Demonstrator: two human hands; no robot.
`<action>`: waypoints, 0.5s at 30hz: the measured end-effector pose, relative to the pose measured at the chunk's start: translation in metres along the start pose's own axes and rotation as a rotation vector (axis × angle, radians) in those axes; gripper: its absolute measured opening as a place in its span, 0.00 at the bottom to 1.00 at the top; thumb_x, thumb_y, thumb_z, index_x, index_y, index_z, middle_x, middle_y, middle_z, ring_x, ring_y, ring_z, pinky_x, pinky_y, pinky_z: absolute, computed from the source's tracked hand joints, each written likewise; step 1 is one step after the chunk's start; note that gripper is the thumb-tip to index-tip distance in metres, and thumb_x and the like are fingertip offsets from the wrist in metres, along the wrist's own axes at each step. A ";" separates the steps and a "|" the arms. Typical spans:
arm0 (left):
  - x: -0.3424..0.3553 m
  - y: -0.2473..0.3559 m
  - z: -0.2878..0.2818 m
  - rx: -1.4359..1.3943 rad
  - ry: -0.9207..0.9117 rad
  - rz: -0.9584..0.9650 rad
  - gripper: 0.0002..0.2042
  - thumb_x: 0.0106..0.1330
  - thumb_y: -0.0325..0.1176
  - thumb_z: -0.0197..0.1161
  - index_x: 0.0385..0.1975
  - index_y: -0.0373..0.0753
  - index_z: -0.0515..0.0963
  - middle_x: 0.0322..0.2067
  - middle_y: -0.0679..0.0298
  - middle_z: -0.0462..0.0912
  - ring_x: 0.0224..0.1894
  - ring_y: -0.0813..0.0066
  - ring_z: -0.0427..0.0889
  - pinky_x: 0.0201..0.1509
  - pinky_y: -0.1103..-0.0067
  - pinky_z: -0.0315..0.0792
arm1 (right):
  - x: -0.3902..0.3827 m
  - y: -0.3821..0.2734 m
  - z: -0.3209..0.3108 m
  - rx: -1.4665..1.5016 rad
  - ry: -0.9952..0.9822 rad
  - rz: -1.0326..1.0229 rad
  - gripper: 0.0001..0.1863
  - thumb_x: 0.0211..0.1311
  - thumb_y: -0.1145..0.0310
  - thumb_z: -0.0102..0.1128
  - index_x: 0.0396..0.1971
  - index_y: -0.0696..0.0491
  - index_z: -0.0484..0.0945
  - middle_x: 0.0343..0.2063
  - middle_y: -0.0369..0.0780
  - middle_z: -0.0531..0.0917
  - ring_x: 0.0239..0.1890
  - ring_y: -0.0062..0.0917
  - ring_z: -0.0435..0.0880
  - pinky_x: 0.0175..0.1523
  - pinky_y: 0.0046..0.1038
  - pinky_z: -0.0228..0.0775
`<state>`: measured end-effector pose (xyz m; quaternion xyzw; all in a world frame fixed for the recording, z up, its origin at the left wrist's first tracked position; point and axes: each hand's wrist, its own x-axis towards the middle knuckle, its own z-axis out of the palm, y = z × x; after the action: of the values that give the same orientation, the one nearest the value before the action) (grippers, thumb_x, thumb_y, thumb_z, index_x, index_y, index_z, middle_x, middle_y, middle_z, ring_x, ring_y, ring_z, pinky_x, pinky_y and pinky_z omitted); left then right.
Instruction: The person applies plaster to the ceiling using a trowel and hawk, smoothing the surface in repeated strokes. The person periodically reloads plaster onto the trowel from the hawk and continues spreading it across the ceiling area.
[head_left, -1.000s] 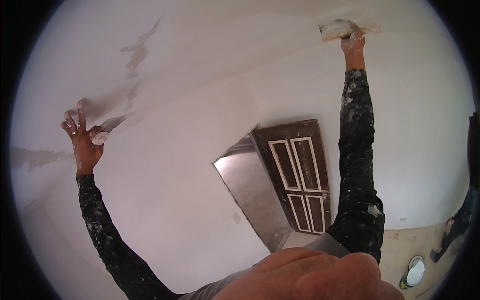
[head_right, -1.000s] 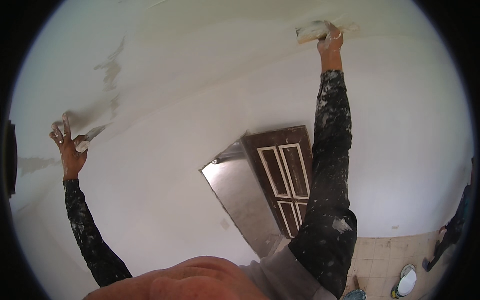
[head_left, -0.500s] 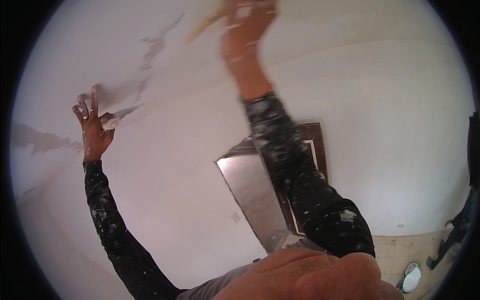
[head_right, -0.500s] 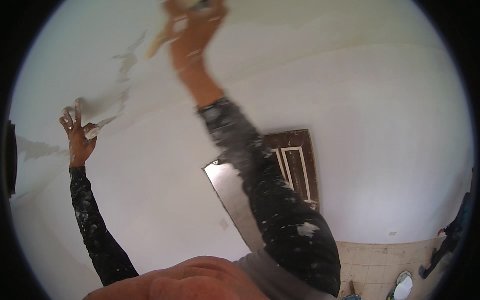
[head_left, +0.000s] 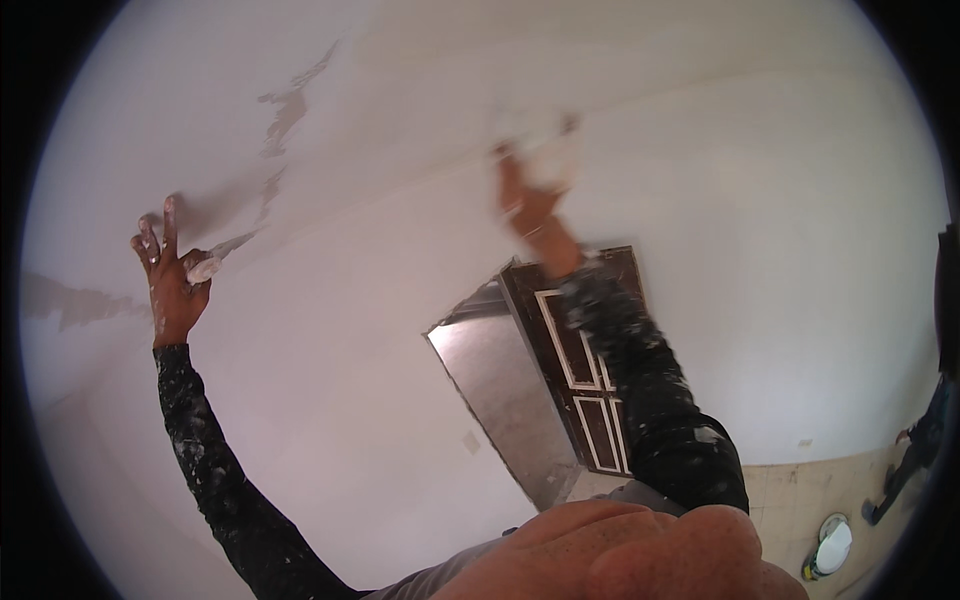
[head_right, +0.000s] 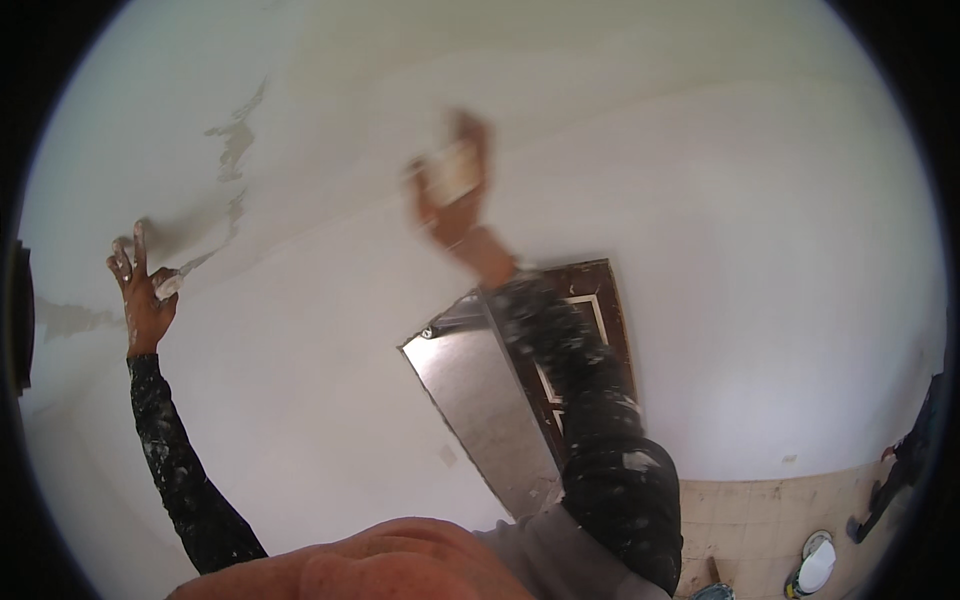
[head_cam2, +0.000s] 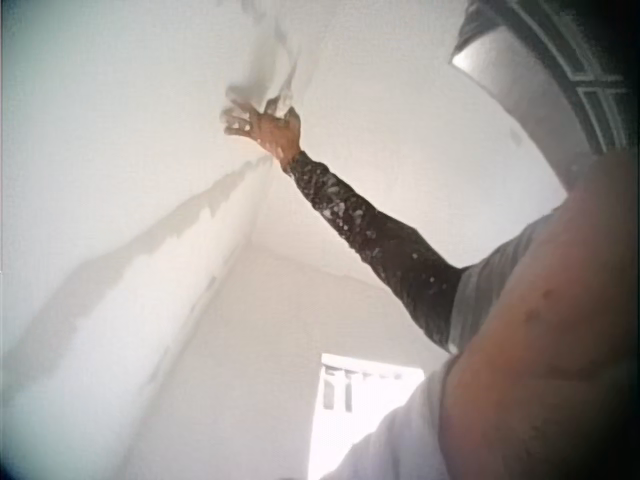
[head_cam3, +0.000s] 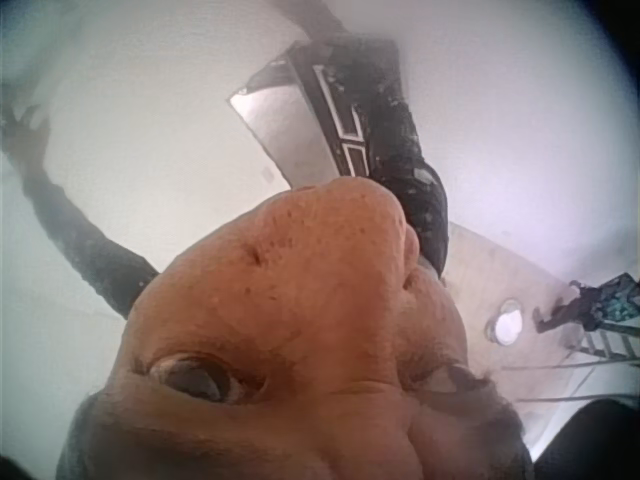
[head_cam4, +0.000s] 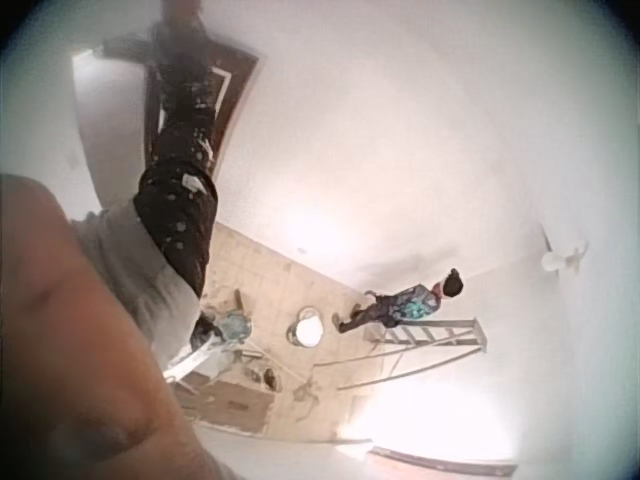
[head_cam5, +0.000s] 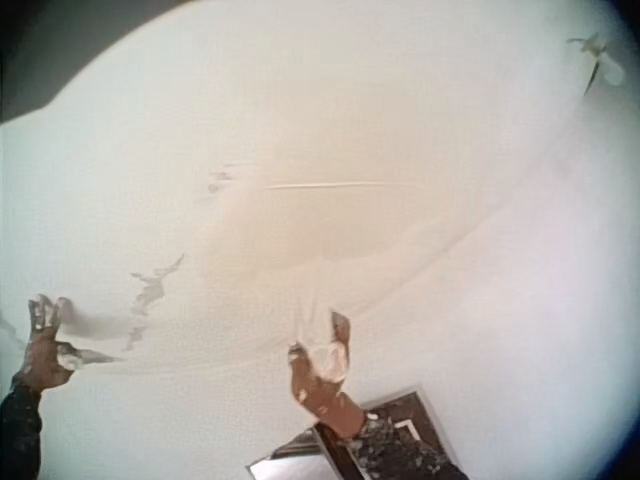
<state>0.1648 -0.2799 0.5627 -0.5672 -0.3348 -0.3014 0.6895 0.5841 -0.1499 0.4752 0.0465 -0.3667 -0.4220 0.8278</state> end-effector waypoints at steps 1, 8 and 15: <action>-0.003 -0.003 -0.004 0.013 -0.035 -0.004 0.04 0.51 0.26 0.63 0.24 0.41 0.84 0.72 0.65 0.47 0.73 0.45 0.37 0.73 0.54 0.30 | -0.002 0.044 -0.023 -0.109 0.000 0.008 0.17 0.57 0.73 0.53 0.47 0.56 0.76 0.38 0.47 0.79 0.39 0.42 0.78 0.47 0.41 0.68; 0.002 -0.006 -0.013 0.029 0.044 0.038 0.05 0.50 0.26 0.63 0.25 0.42 0.84 0.72 0.62 0.47 0.73 0.44 0.37 0.73 0.54 0.28 | 0.099 0.308 -0.172 -0.857 -0.143 -0.182 0.19 0.46 0.80 0.56 0.43 0.58 0.76 0.29 0.50 0.80 0.33 0.49 0.79 0.41 0.45 0.70; 0.005 -0.001 -0.005 -0.002 0.038 0.045 0.05 0.57 0.29 0.61 0.26 0.38 0.84 0.72 0.63 0.46 0.73 0.46 0.34 0.73 0.53 0.28 | 0.189 0.311 -0.162 0.019 0.116 0.367 0.19 0.48 0.72 0.61 0.43 0.58 0.75 0.30 0.43 0.76 0.33 0.36 0.74 0.42 0.36 0.68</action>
<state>0.1676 -0.2849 0.5669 -0.5693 -0.3086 -0.2971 0.7018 0.9665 -0.1271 0.5846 0.0108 -0.3248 -0.2570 0.9101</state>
